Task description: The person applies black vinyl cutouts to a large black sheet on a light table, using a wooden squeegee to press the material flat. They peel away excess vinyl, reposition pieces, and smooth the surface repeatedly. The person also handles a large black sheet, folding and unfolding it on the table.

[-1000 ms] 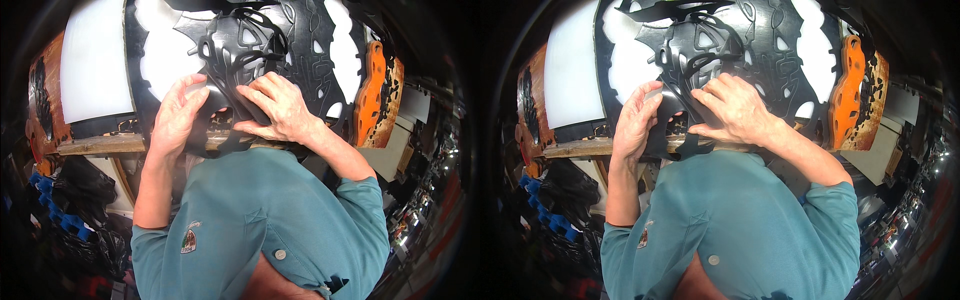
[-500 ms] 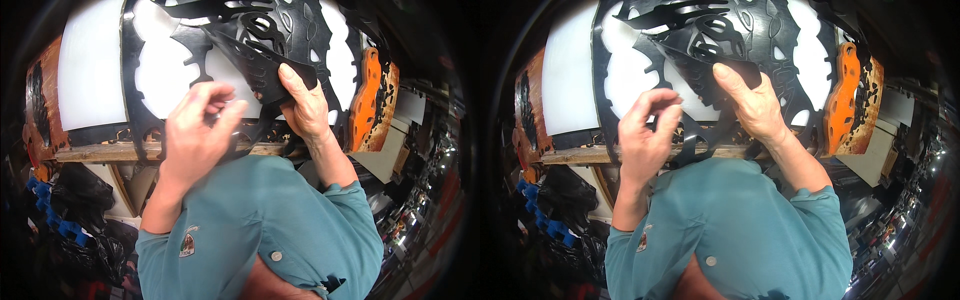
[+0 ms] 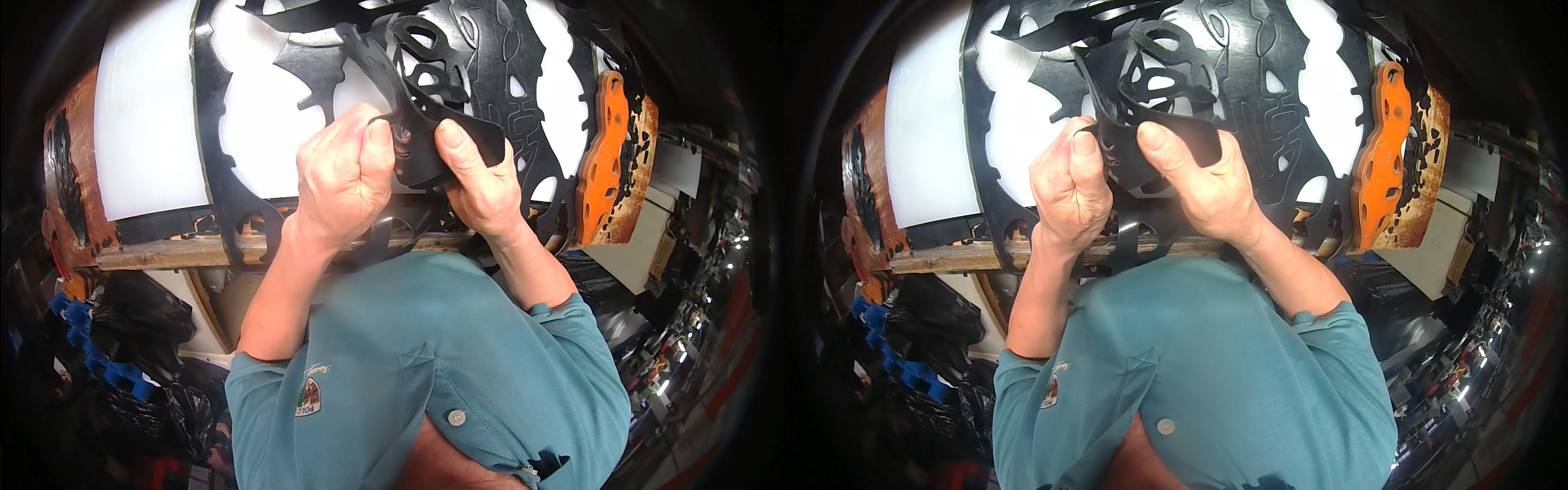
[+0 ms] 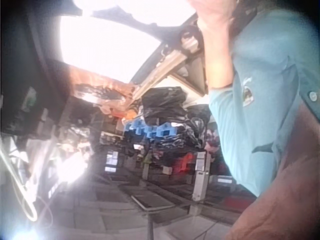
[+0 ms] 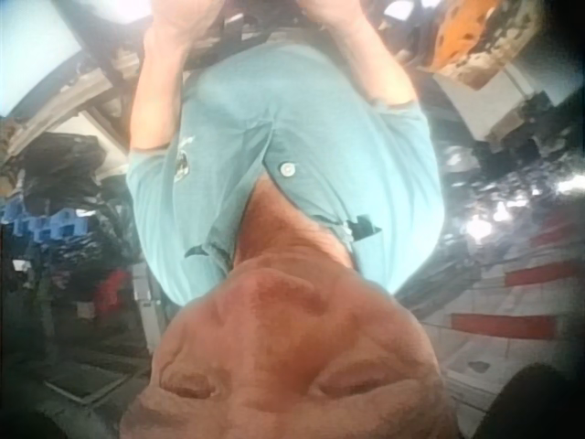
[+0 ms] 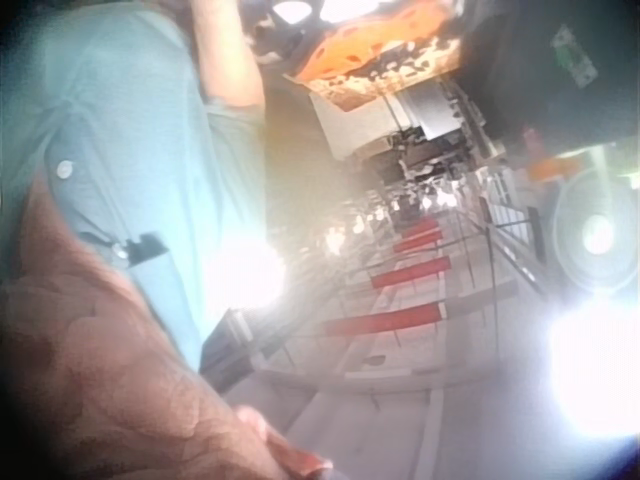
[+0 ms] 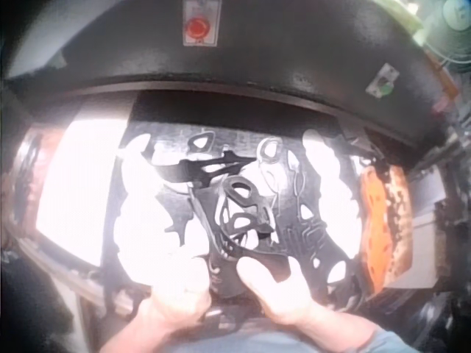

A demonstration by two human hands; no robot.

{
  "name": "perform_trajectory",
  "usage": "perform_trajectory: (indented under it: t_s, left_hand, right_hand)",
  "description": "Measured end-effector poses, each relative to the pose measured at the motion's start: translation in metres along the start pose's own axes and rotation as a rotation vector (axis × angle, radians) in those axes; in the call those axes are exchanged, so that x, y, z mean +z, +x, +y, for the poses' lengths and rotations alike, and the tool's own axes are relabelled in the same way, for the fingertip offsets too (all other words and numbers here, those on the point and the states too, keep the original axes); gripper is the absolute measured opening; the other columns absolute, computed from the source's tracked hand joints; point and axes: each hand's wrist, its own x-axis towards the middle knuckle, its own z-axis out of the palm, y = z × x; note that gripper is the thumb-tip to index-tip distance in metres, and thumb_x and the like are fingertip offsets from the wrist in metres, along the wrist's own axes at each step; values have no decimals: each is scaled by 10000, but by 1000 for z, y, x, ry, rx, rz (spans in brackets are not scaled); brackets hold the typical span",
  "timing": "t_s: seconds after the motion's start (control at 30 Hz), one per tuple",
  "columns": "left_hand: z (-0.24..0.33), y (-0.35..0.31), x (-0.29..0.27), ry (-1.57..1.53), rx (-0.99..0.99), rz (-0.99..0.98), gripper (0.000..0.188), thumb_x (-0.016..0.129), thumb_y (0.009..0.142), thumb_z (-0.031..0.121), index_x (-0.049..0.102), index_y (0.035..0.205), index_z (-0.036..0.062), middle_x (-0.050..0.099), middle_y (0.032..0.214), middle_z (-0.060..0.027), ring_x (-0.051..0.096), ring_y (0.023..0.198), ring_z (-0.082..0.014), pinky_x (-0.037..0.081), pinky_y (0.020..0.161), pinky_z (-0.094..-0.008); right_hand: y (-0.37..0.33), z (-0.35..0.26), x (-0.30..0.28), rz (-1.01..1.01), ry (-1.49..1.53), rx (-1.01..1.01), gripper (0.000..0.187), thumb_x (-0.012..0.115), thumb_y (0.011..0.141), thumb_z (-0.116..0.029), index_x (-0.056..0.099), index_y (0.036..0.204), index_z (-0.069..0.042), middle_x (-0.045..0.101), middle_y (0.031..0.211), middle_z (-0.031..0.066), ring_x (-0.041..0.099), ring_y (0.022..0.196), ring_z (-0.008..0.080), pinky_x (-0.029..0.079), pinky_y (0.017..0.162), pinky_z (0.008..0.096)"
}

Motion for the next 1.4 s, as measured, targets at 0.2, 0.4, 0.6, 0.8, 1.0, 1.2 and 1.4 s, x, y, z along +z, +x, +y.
perform_trajectory:
  t_s: [0.2, 0.4, 0.6, 0.8, 1.0, 1.2, 1.4]
  left_hand:
    - [-2, -8, 2, -271, -384, 172, 315, 512, 1119, 119, 553, 834, -10, 507, 663, -24, 538, 539, -112, 439, 490, -286]
    - [9, -9, -2, -561, -536, 176, 239, 520, 1117, 129, 558, 912, 12, 499, 694, 24, 495, 581, -48, 439, 527, -220]
    - [-52, -1, -97, -597, -737, 643, 369, 482, 1143, 217, 418, 787, 140, 395, 682, 39, 353, 565, -90, 301, 524, -265]
    - [-66, -19, -105, -651, -697, 629, 330, 458, 1144, 309, 502, 915, 76, 456, 780, -23, 435, 667, -157, 379, 634, -337]
    - [26, -34, -34, -330, -818, -147, 350, 539, 1110, 174, 583, 1379, -44, 677, 1319, -223, 695, 1179, -261, 552, 1033, -370]
    - [41, -26, 10, -586, -1020, -329, 642, 629, 1080, 246, 404, 1537, -144, 606, 1456, -255, 700, 1193, -269, 579, 1006, -357]
    - [24, 0, 20, -520, -1196, -626, 520, 686, 1053, 309, 601, 1380, -86, 737, 1019, -79, 680, 824, -95, 490, 648, -215]
  right_hand:
    - [4, -15, 1, 88, 11, -54, 316, 622, 1106, -271, 760, 1034, 5, 722, 851, -1, 607, 701, 56, 487, 621, 227]
    - [3, -25, -28, 224, -198, -74, 331, 632, 1101, -278, 741, 904, -35, 697, 774, -1, 610, 666, 75, 487, 610, 254]
    - [14, -76, -188, 600, 325, -357, 174, 607, 1098, -192, 685, 1113, -38, 744, 1044, 100, 724, 914, 226, 600, 790, 357]
    - [-10, -153, -275, 735, -97, -700, 250, 611, 1080, -153, 632, 1248, 31, 729, 1153, 128, 714, 788, 271, 641, 891, 420]
    - [-18, -85, -191, 387, -1268, -889, 293, 788, 893, -51, 734, 1181, -66, 774, 1037, 64, 687, 751, 214, 579, 714, 361]
    - [-40, -15, -148, -82, -1456, -736, 346, 821, 745, -84, 720, 1072, -30, 678, 968, 78, 674, 888, 271, 580, 731, 373]
    - [-67, -7, -171, -103, -1431, -710, 393, 776, 733, -138, 737, 1107, -28, 685, 1026, 67, 674, 947, 273, 571, 757, 380]
